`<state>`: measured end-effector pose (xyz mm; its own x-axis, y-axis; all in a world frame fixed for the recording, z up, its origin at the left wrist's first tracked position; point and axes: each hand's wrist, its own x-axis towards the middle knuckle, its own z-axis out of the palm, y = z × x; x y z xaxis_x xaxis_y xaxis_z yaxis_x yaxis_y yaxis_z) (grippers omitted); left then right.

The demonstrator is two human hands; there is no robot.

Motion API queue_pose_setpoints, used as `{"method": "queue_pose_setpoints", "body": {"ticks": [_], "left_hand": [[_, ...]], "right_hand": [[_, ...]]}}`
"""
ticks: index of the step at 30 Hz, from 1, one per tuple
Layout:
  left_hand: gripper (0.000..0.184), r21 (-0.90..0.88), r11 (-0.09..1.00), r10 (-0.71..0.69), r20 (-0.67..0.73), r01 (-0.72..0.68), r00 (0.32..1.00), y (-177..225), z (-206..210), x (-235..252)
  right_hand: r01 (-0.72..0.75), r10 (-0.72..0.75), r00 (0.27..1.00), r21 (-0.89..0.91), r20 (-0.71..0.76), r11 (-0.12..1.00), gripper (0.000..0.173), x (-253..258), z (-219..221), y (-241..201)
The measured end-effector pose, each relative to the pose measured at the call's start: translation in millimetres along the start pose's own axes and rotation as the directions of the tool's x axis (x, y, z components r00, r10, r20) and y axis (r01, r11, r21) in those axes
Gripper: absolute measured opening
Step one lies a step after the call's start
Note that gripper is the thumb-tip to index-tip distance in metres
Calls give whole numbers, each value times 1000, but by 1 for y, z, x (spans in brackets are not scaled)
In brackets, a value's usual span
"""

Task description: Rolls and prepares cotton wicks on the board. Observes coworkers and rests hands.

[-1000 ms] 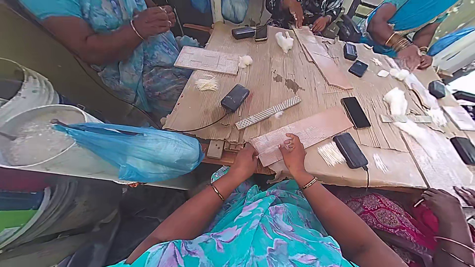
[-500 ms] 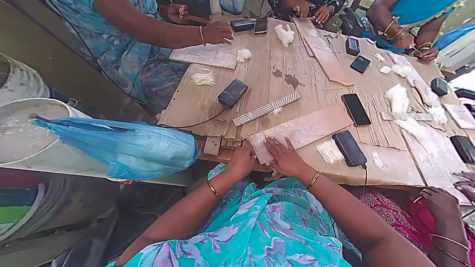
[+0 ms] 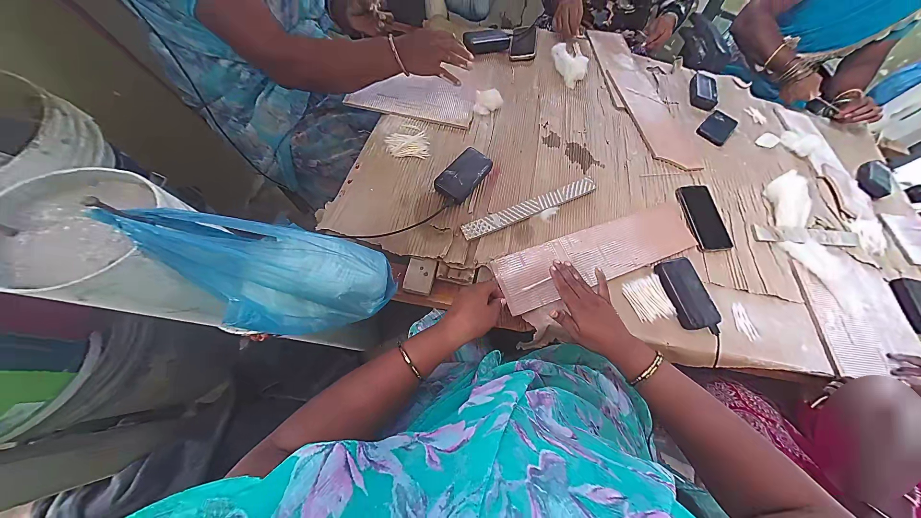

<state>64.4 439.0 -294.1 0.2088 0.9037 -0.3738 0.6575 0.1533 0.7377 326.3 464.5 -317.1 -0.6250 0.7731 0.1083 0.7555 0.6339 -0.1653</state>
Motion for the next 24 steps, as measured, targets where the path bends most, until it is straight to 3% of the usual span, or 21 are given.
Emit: {"method": "queue_pose_setpoints", "body": {"ticks": [7,10,14,18,24], "left_hand": [[28,83,995,-44,-92,52,995,-8,-10,15],[28,96,993,-58,-65,64,996,-11,-8,17],[29,108,993,-60,82,51,995,-8,-6,9],[30,109,994,-43,154,26,987,-4,-2,2],[30,50,997,-57,21,56,998,-1,-4,5]], "right_hand": [[83,-79,989,-25,122,996,74,72,22,-11],[118,-112,967,-14,228,993,78,63,22,-17],[175,-170,941,10,293,985,81,16,12,-19],[179,-190,945,68,266,982,80,-22,1,-19],[12,-14,998,-47,-53,999,81,6,8,-11]]}}
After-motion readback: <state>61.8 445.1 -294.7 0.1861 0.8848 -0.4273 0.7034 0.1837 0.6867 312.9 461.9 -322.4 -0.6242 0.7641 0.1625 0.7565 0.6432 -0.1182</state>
